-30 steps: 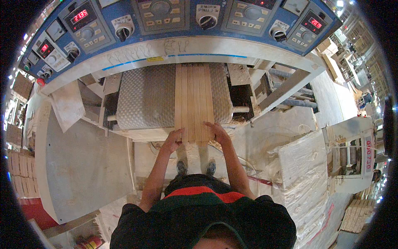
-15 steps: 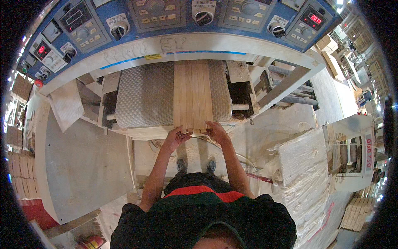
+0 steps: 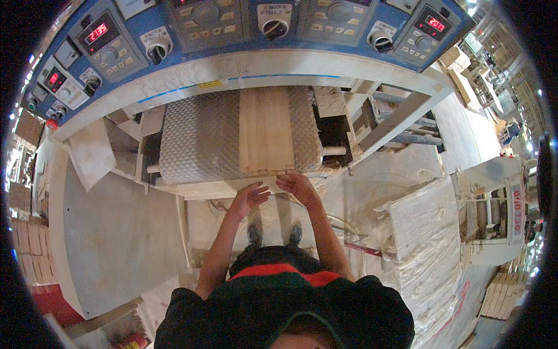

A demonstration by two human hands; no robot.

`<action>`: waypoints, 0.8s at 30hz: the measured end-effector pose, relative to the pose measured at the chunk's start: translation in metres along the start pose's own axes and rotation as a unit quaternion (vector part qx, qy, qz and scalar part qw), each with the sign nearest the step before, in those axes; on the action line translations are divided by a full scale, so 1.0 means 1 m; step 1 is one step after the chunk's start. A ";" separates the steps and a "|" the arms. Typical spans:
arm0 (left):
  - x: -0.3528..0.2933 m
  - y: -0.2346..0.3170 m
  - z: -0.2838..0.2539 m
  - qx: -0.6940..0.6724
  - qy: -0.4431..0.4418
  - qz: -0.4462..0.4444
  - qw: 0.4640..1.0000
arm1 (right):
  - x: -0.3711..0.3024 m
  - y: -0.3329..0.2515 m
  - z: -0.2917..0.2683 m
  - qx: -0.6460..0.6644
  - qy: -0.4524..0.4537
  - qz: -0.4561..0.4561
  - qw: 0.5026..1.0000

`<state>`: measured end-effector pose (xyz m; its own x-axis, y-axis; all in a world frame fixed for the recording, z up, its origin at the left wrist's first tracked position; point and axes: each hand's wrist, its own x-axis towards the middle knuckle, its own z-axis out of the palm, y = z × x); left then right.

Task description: The person repeatedly picks up stacks of wooden planks from a nearby pile and places them onto a machine's conveyor belt. They handle the planks by hand, aligning them before feeding them into the machine, then return to the pile to repeat the process.

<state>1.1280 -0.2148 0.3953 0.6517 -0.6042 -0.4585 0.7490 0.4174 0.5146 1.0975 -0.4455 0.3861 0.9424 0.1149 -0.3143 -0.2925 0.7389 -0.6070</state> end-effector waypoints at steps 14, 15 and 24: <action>0.037 -0.023 -0.070 0.248 -0.107 -0.258 0.928 | -0.105 0.154 -0.060 0.114 0.421 -0.148 0.887; 0.027 -0.034 -0.070 0.316 -0.115 -0.287 0.897 | -0.130 0.187 -0.058 0.147 0.453 -0.163 0.864; 0.008 -0.104 -0.056 0.406 -0.179 -0.428 0.787 | -0.226 0.316 0.044 -0.059 0.685 -0.052 0.724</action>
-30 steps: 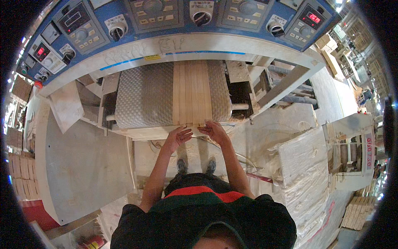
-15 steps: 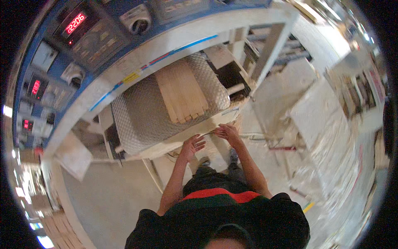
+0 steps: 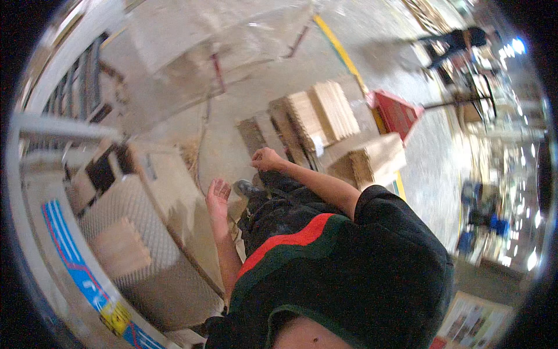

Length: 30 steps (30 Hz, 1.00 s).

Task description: The person repeatedly picks up stacks of wooden planks from a nearby pile and places them onto a machine's conveyor belt. They handle the planks by hand, aligning them before feeding them into the machine, then return to the pile to repeat the process.

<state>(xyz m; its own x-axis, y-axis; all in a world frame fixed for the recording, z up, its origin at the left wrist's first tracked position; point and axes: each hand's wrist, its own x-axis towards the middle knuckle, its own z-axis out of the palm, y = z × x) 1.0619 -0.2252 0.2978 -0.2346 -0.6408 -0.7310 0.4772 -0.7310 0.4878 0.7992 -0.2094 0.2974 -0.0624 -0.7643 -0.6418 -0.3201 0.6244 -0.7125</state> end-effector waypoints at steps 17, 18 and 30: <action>0.081 -0.210 0.215 0.340 -0.087 -0.234 0.907 | -0.125 0.277 -0.218 0.142 0.371 0.166 0.902; 0.088 -0.223 0.228 0.382 -0.078 -0.232 0.891 | -0.116 0.302 -0.227 0.156 0.376 0.167 0.898; 0.420 -0.502 0.458 0.821 -0.470 0.262 0.190 | 0.117 0.546 -0.280 0.680 0.213 0.230 0.663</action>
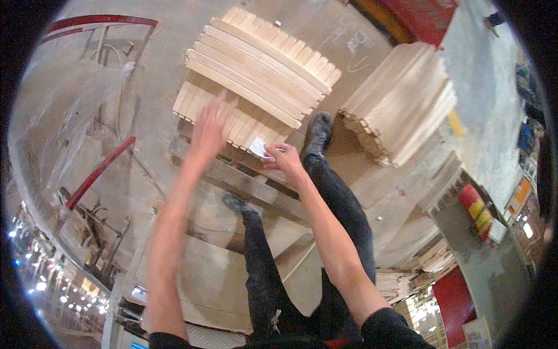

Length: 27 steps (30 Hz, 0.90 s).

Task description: The person repeatedly picks up stacks of wooden planks from a nearby pile and places them onto a machine's conveyor belt. They handle the planks by hand, aligning them before feeding them into the machine, then return to the pile to repeat the process.

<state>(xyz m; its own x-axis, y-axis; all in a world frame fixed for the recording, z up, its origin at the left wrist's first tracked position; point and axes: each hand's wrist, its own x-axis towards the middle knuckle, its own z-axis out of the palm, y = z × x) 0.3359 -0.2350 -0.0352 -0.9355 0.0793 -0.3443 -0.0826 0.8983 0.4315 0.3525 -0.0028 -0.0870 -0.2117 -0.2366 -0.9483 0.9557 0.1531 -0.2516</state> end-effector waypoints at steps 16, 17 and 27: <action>0.221 -0.113 0.005 0.258 0.022 0.185 0.948 | 0.105 -0.031 0.046 0.480 -0.070 -0.045 0.874; 0.215 -0.120 0.009 0.259 0.030 0.182 0.948 | 0.106 -0.031 0.047 0.460 -0.061 -0.048 0.884; 0.134 -0.146 0.026 0.164 -0.036 -0.013 0.986 | 0.106 -0.013 0.062 0.316 0.000 -0.183 0.931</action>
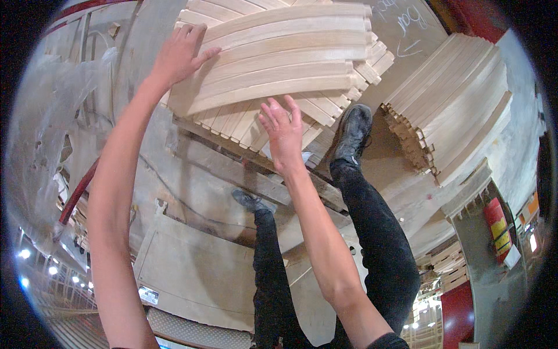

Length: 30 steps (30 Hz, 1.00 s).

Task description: The person repeatedly picks up stacks of wooden planks from a nearby pile and places them onto a machine's conveyor belt. They handle the planks by hand, aligning them before feeding them into the machine, then return to the pile to repeat the process.

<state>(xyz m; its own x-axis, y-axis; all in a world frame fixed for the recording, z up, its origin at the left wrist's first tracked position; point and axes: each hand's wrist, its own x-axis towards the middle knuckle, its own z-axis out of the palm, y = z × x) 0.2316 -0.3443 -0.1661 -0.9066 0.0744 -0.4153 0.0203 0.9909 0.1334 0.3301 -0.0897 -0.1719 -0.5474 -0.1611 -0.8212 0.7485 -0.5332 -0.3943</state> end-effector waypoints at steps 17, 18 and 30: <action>-0.070 -0.031 0.069 -0.466 -0.122 -0.123 0.868 | 0.027 0.048 0.001 -0.183 0.043 -0.134 0.973; -0.067 -0.027 0.072 -0.490 -0.137 -0.121 0.853 | 0.025 0.062 -0.001 -0.197 0.034 -0.190 0.961; -0.050 -0.017 0.088 -0.612 -0.189 -0.147 0.754 | 0.023 0.034 0.003 -0.085 0.066 -0.109 0.988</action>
<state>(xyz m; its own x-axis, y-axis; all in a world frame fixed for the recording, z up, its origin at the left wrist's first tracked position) 0.3134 -0.3551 -0.2266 -0.6061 0.1279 -0.7850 -0.7721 0.1422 0.6193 0.3419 -0.1141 -0.2025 -0.6577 0.0588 -0.7510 0.6761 -0.3936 -0.6229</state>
